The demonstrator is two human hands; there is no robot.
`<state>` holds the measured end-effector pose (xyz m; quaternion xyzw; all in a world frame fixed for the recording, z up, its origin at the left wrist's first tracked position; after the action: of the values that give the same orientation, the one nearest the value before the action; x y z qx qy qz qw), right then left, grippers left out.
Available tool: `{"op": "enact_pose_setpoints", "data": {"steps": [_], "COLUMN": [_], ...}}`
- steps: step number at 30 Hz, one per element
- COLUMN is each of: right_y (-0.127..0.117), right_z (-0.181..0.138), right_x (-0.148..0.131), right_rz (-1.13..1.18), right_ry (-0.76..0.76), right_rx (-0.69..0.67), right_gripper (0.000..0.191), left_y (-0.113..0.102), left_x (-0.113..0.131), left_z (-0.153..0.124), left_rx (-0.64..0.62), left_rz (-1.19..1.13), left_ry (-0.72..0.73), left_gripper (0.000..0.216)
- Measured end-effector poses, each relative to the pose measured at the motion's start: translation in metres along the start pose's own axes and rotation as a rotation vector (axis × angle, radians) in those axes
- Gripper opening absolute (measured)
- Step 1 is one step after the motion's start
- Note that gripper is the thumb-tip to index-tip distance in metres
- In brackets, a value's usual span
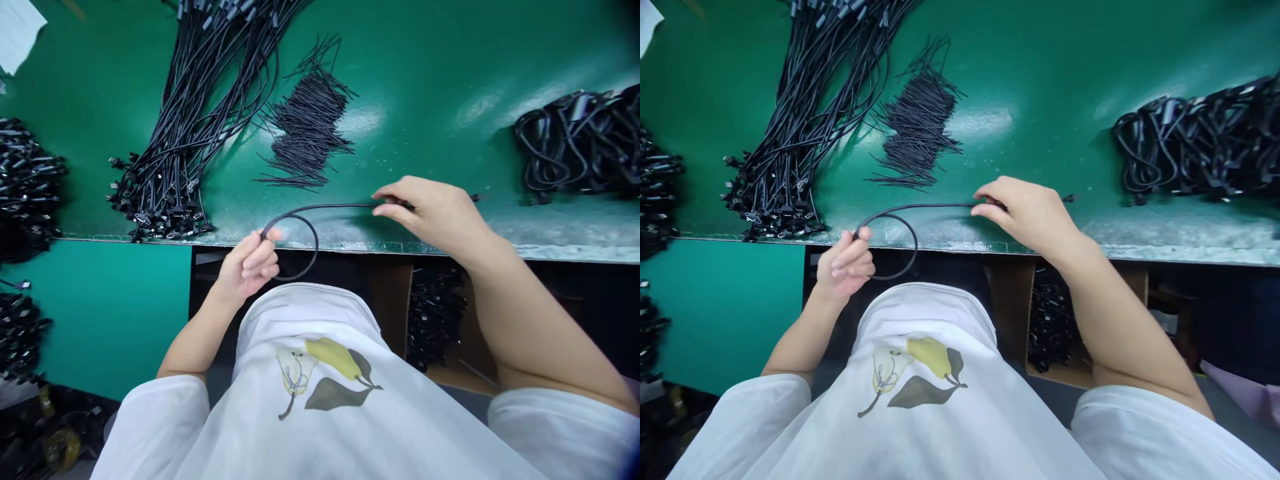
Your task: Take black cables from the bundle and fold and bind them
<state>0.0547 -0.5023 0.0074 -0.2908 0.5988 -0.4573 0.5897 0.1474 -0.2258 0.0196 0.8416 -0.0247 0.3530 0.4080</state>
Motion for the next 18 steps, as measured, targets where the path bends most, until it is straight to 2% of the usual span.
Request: {"op": "enact_pose_setpoints", "data": {"steps": [2,4,7,11,14,16,18], "right_y": [0.001,-0.001,-0.001,0.001,-0.004,-0.007,-0.006], "right_z": [-0.013,-0.026,-0.045,-0.059,-0.041,-0.023,-0.010], "right_x": [0.005,-0.001,-0.039,-0.108,-0.126,-0.118,-0.107], "right_rz": [-0.032,-0.124,-0.217,0.104,0.285,0.349,0.422], "right_ry": [-0.026,-0.085,-0.298,-0.606,-0.548,-0.417,-0.321], "right_rx": [-0.019,0.003,0.019,-0.204,-0.223,-0.196,-0.196], "right_gripper": [0.034,0.030,0.024,0.038,0.037,0.033,0.032], "left_y": [-0.007,-0.010,-0.004,0.014,0.024,0.026,0.026], "left_x": [0.018,0.030,0.026,-0.006,-0.021,-0.025,-0.028], "left_z": [0.000,0.000,0.005,0.011,0.007,0.001,-0.004], "left_rx": [0.126,0.179,0.084,-0.137,-0.250,-0.329,-0.405], "left_rz": [-0.029,-0.019,0.062,0.321,0.560,0.642,0.610], "left_ry": [0.125,0.212,0.211,0.127,0.075,0.019,-0.055], "left_gripper": [0.027,0.030,0.034,0.040,0.040,0.038,0.038]}}
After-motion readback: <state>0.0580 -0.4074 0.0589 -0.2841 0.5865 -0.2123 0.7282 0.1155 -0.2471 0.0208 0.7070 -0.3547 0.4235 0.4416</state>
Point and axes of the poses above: each hand's wrist, its own z-axis towards the middle knuckle, its own y-axis out of the palm, x = y × z, the point moved 5 cm from there along z, towards the middle knuckle, and after that the axes turned 7 degrees about y, right-handed, at the moved point
